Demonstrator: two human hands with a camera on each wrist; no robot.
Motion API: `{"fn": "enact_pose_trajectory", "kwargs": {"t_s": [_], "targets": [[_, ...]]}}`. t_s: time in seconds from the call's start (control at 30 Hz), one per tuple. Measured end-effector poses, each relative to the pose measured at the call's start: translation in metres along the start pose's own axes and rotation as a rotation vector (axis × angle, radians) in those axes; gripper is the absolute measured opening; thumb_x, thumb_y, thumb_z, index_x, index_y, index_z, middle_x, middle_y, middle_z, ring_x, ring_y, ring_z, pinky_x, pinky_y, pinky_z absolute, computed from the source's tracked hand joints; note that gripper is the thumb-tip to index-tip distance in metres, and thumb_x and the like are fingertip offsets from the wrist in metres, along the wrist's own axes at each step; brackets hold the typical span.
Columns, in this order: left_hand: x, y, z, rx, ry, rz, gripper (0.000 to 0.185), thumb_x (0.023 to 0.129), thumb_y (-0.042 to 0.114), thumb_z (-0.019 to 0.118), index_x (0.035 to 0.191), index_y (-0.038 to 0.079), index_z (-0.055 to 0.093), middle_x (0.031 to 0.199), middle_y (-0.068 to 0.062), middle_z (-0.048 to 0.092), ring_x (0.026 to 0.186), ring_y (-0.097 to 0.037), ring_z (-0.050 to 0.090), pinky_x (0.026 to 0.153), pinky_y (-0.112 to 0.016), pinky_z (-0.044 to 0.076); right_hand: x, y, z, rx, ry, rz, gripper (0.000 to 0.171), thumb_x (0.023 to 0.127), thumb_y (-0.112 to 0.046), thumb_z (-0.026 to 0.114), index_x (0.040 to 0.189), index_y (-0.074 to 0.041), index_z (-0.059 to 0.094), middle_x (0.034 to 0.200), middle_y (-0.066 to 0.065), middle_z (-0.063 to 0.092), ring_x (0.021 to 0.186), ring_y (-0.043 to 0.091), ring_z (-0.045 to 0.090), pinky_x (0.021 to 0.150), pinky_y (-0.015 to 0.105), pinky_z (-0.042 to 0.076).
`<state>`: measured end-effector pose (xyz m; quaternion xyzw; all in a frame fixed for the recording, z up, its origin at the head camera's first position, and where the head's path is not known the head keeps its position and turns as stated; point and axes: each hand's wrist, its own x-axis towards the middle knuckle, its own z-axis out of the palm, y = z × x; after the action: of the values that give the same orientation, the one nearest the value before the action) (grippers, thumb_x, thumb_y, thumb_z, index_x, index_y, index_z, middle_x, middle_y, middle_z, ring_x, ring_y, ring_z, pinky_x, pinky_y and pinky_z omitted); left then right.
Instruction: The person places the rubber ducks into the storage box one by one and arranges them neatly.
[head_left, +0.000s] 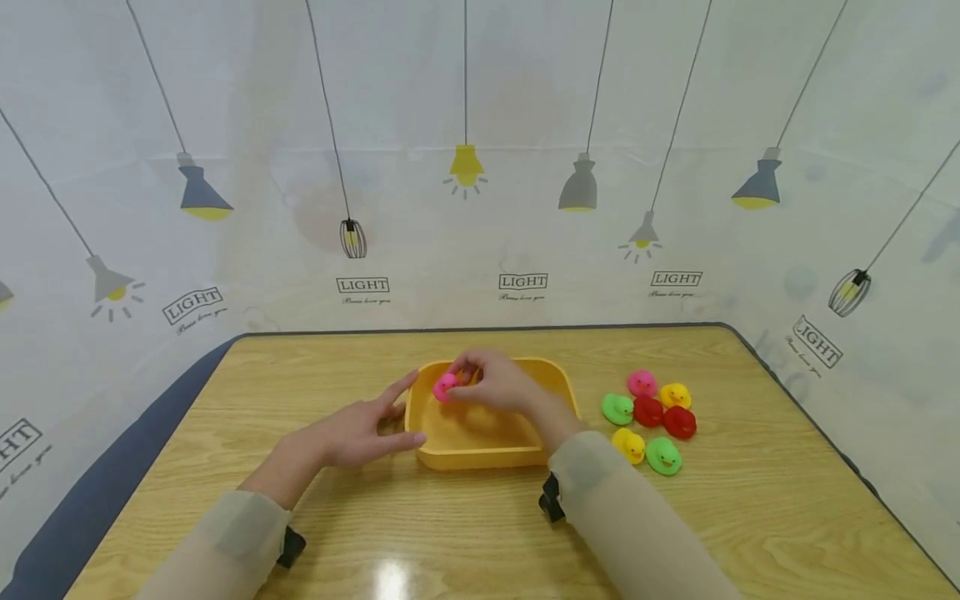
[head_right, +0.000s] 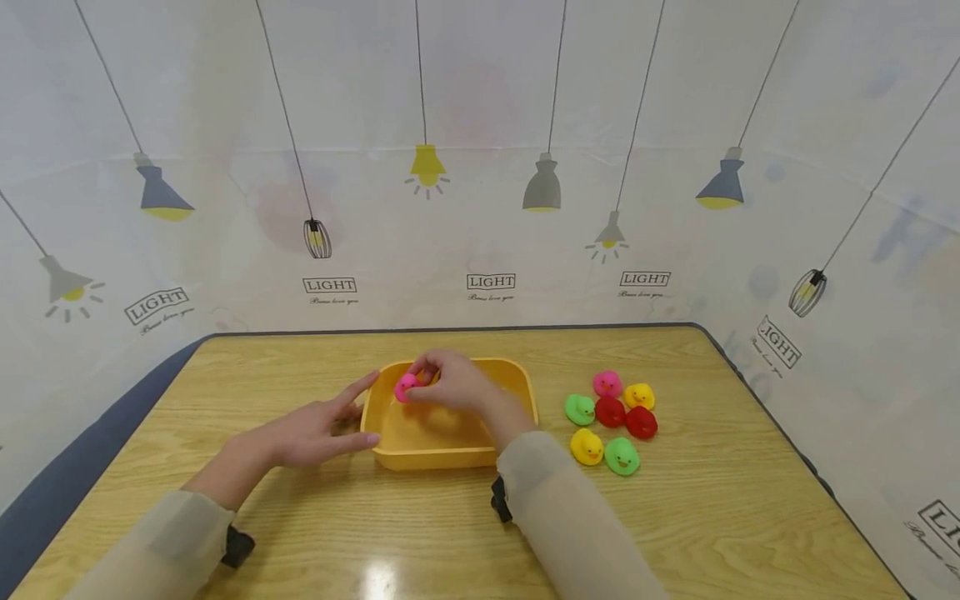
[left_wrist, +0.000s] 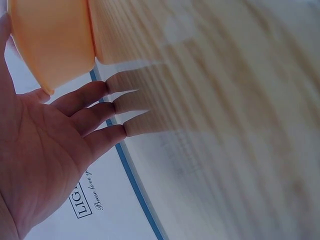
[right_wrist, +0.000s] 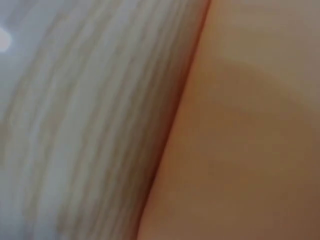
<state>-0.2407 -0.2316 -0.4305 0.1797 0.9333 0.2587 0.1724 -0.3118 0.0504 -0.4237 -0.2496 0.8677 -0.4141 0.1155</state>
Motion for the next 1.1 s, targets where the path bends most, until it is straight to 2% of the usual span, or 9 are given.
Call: {"fn": "enact_pose_trajectory", "kwargs": {"t_s": [0.43,0.7,0.93,1.1], "targets": [[-0.001,0.003,0.002,-0.003,-0.007,0.008,0.102,0.100,0.080,0.057,0.177,0.042,0.001,0.169,-0.010,0.052,0.158,-0.048,0.045,0.127,-0.074,0.032,0.001,0.007,0.019,-0.071,-0.109,0.109,0.031,0.095,-0.041,0.087,0.115,-0.023,0.070,0.096,0.001,0.066,0.085,0.019,0.061,0.076,0.030,0.052],[0.001,0.002,0.001,0.006,0.002,0.010,0.103,0.100,0.080,0.057,0.177,0.042,0.001,0.169,-0.007,0.053,0.158,-0.047,0.046,0.128,-0.073,0.033,0.000,0.009,0.020,-0.097,-0.128,0.059,0.025,0.101,-0.028,0.083,0.119,-0.025,0.066,0.096,0.001,0.065,0.091,0.019,0.061,0.085,0.033,0.051],[0.001,0.003,0.001,0.003,-0.006,-0.012,0.102,0.100,0.079,0.058,0.176,0.045,0.000,0.170,-0.005,0.051,0.159,-0.047,0.043,0.128,-0.075,0.031,0.001,0.010,0.021,-0.145,-0.111,0.042,0.026,0.103,-0.035,0.080,0.123,-0.030,0.065,0.089,-0.001,0.061,0.087,0.017,0.059,0.085,0.033,0.048],[0.001,0.004,0.000,0.001,-0.014,-0.005,0.102,0.101,0.079,0.057,0.177,0.042,0.000,0.171,-0.007,0.050,0.158,-0.049,0.044,0.127,-0.076,0.031,0.002,0.010,0.022,-0.148,-0.104,0.068,0.027,0.103,-0.037,0.079,0.124,-0.031,0.065,0.093,0.000,0.063,0.091,0.018,0.060,0.090,0.034,0.048]]}}
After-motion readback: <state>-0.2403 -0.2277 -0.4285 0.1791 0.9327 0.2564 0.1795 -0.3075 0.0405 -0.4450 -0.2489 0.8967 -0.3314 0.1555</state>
